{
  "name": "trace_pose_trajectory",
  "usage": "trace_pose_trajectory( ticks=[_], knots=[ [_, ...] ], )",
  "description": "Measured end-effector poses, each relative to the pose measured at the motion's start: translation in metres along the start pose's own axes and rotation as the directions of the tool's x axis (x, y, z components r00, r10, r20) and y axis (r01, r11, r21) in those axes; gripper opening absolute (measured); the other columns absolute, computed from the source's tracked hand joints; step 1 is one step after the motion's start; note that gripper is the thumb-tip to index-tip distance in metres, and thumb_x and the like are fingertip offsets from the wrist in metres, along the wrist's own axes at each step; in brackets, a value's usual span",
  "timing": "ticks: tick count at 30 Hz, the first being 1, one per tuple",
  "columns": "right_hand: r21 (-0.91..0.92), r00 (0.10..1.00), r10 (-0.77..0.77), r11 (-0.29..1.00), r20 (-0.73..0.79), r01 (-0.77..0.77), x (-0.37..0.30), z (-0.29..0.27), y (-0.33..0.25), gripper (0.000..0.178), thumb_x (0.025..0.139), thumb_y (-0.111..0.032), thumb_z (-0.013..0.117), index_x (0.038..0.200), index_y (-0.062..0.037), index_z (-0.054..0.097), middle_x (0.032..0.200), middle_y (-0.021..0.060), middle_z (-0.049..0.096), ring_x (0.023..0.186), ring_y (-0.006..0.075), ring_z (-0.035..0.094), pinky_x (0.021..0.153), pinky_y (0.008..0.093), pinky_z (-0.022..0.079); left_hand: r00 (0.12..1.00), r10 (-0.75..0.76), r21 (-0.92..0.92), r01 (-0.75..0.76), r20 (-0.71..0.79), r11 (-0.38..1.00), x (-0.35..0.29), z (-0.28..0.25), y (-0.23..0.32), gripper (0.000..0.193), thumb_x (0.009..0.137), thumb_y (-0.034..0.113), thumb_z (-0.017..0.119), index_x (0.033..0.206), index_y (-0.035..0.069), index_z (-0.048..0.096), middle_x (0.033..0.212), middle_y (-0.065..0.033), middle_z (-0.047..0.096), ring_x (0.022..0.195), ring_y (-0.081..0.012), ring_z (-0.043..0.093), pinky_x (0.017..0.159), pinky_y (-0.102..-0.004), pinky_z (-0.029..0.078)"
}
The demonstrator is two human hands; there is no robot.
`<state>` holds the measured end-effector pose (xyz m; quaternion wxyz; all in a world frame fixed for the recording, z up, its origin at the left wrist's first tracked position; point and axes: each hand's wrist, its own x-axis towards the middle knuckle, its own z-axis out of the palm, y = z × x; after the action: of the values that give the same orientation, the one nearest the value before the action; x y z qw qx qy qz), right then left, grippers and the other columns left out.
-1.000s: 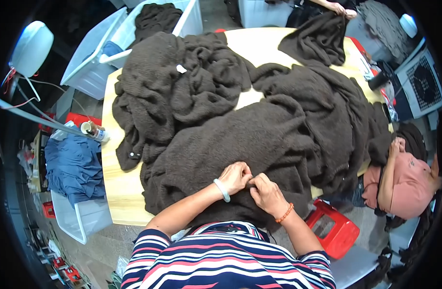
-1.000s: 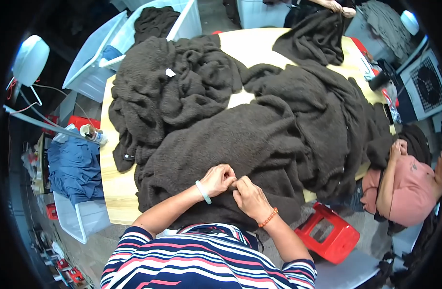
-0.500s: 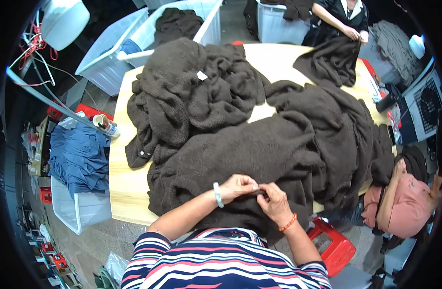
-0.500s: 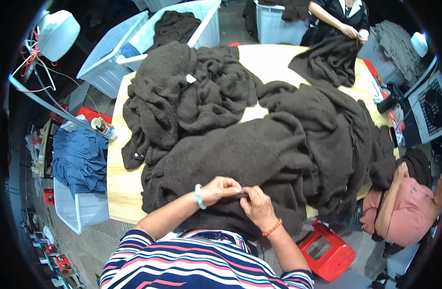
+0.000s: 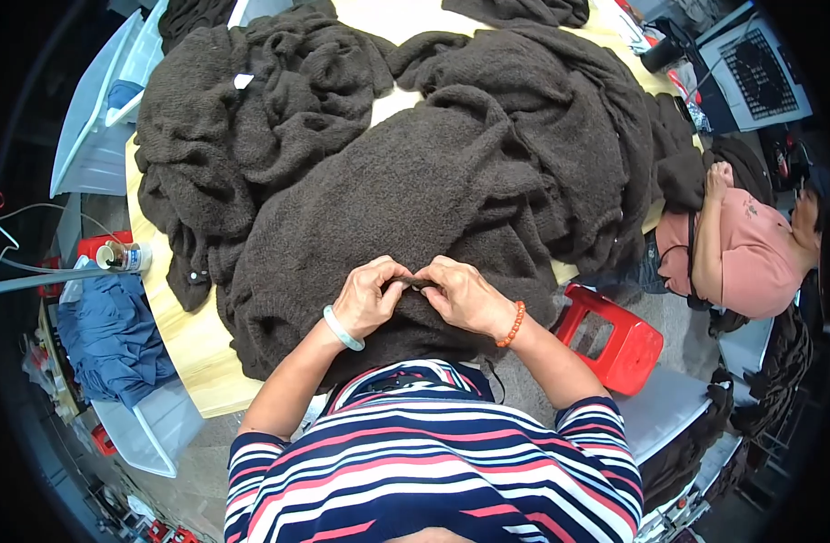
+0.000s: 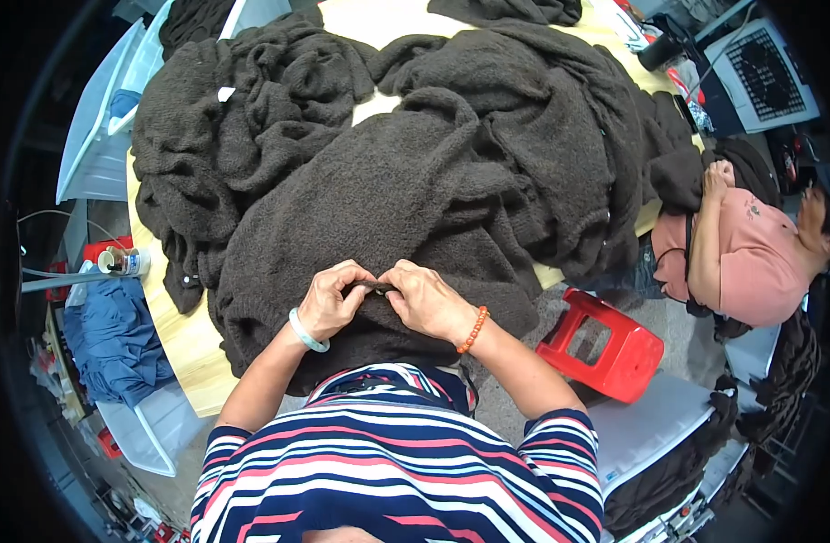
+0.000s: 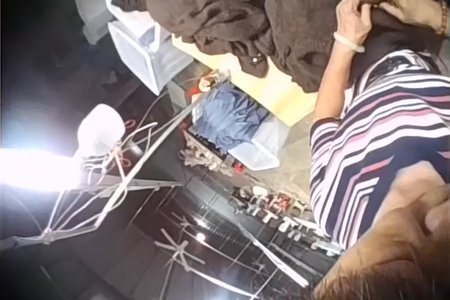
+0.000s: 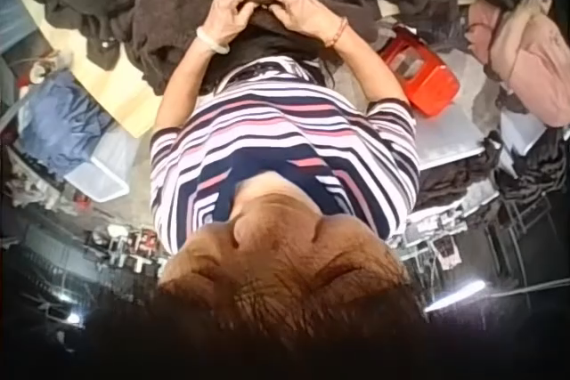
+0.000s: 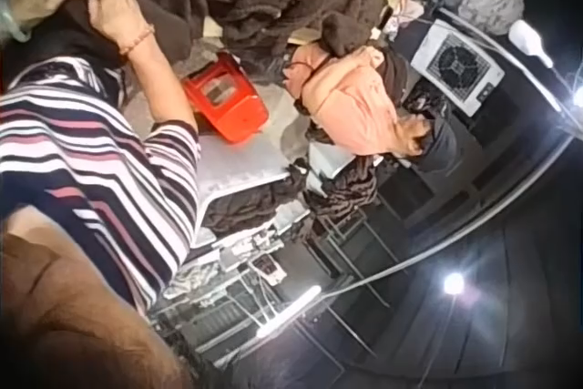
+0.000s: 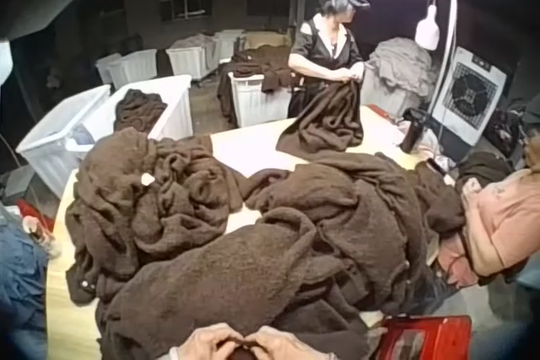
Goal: Trim excess threads and inspect buttons on a pile of brown garments.
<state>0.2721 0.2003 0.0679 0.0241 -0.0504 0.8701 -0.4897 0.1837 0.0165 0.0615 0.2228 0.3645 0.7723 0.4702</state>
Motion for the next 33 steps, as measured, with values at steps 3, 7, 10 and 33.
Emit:
trace_pose_trajectory(
  ticks=[3, 7, 10, 33],
  knots=[
    [0.002, 0.999, -0.02, 1.0, -0.043, 0.02, -0.003, 0.005, 0.004, 0.017, 0.078, 0.003, 0.062, 0.095, 0.0037, 0.063, 0.086, 0.0195, 0.061, 0.082, 0.037, 0.062, 0.073, 0.0427, 0.052, 0.999, -0.047, -0.033, 0.047, -0.004, 0.998, -0.002, 0.002, -0.003, 0.011, 0.079, -0.002, 0.06, 0.089, -0.003, 0.065, 0.08, -0.012, 0.062, 0.071, -0.0212, 0.062, 0.066, -0.0305, 0.049],
    [0.02, 0.998, -0.015, 1.0, -0.06, 0.016, -0.004, 0.006, 0.005, 0.015, 0.077, 0.004, 0.062, 0.093, 0.0032, 0.063, 0.086, 0.0188, 0.06, 0.079, 0.0371, 0.062, 0.071, 0.0426, 0.052, 0.991, -0.119, -0.074, 0.123, 0.058, 0.99, -0.002, -0.001, 0.0, 0.011, 0.08, -0.001, 0.06, 0.089, -0.003, 0.065, 0.08, -0.0112, 0.062, 0.072, -0.0201, 0.062, 0.067, -0.0298, 0.049],
    [-0.01, 0.999, -0.038, 0.999, -0.022, 0.038, -0.002, 0.004, 0.006, 0.013, 0.078, 0.004, 0.061, 0.09, 0.0029, 0.064, 0.085, 0.018, 0.06, 0.079, 0.0366, 0.062, 0.07, 0.042, 0.052, 0.992, -0.091, -0.063, 0.097, 0.089, 0.993, -0.004, -0.002, -0.003, 0.011, 0.079, 0.0, 0.06, 0.089, -0.003, 0.065, 0.08, -0.0112, 0.062, 0.073, -0.0193, 0.061, 0.067, -0.0289, 0.048],
    [0.426, 0.983, -0.101, 0.904, 0.152, 0.027, 0.0, -0.056, -0.063, 0.017, 0.08, -0.011, 0.077, 0.078, -0.0009, 0.064, 0.065, 0.0002, 0.057, 0.061, 0.0048, 0.051, 0.052, 0.0223, 0.039, 0.991, 0.077, 0.576, -0.001, -0.107, 0.817, -0.032, -0.011, 0.017, 0.069, 0.068, 0.014, 0.078, 0.13, 0.006, 0.051, 0.122, -0.0149, 0.058, 0.123, -0.0346, 0.048, 0.106, -0.0512, 0.031]
  ],
)
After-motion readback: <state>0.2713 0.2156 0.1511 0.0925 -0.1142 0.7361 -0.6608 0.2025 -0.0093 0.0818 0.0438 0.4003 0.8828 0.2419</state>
